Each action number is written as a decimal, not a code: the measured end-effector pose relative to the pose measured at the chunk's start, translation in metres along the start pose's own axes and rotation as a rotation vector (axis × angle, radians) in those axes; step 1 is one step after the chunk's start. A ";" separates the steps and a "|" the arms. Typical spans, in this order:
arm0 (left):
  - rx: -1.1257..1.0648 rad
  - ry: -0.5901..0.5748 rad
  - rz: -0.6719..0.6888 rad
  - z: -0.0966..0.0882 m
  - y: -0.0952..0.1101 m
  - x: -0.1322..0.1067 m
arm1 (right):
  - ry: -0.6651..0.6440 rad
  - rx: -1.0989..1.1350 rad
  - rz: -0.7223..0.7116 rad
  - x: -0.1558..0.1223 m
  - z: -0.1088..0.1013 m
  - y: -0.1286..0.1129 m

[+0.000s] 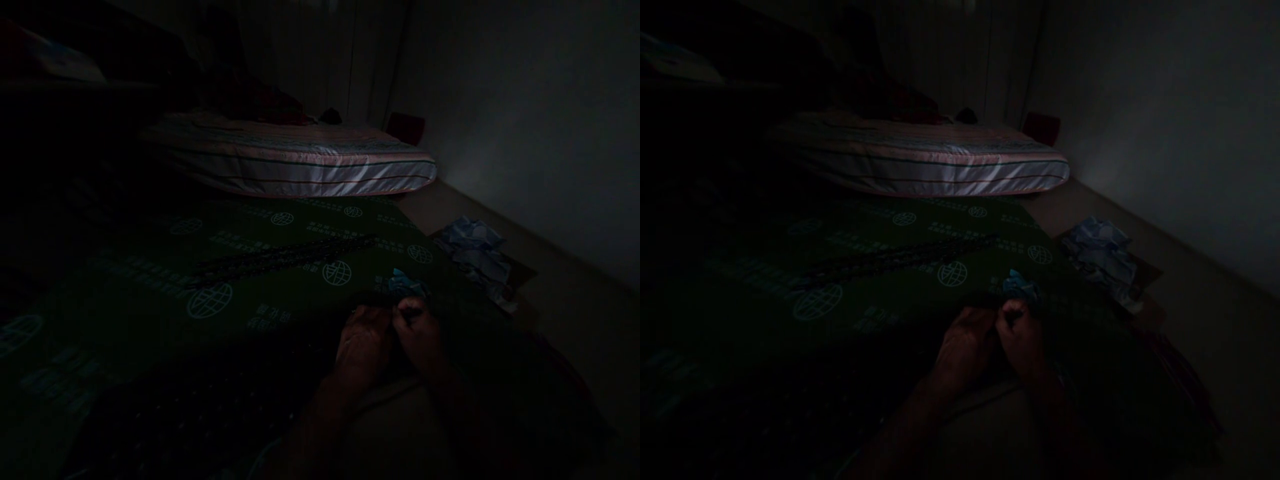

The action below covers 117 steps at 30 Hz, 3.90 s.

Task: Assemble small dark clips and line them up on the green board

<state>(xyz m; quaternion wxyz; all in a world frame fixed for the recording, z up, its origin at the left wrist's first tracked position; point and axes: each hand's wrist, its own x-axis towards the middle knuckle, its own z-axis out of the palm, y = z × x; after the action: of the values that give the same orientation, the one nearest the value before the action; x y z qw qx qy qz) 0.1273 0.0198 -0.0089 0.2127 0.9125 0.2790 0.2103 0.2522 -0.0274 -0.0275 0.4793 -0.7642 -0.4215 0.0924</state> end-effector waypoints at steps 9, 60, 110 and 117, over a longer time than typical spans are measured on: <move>-0.206 0.062 -0.082 -0.001 -0.004 -0.002 | -0.026 0.201 0.071 -0.001 0.000 -0.001; -0.820 0.256 -0.417 0.001 -0.013 0.000 | -0.639 -0.193 -0.462 0.102 -0.029 -0.011; -1.302 0.286 -0.437 -0.015 0.001 -0.002 | -0.745 0.591 0.279 0.025 -0.032 -0.027; -1.498 0.274 -0.503 -0.013 -0.004 -0.001 | -0.721 0.593 0.322 0.022 -0.026 -0.030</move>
<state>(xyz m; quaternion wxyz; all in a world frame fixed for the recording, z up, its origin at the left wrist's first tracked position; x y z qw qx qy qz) 0.1180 0.0253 -0.0006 0.7735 0.4031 0.2846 0.3977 0.2638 -0.0233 0.0160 0.4796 -0.5697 -0.3924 0.5399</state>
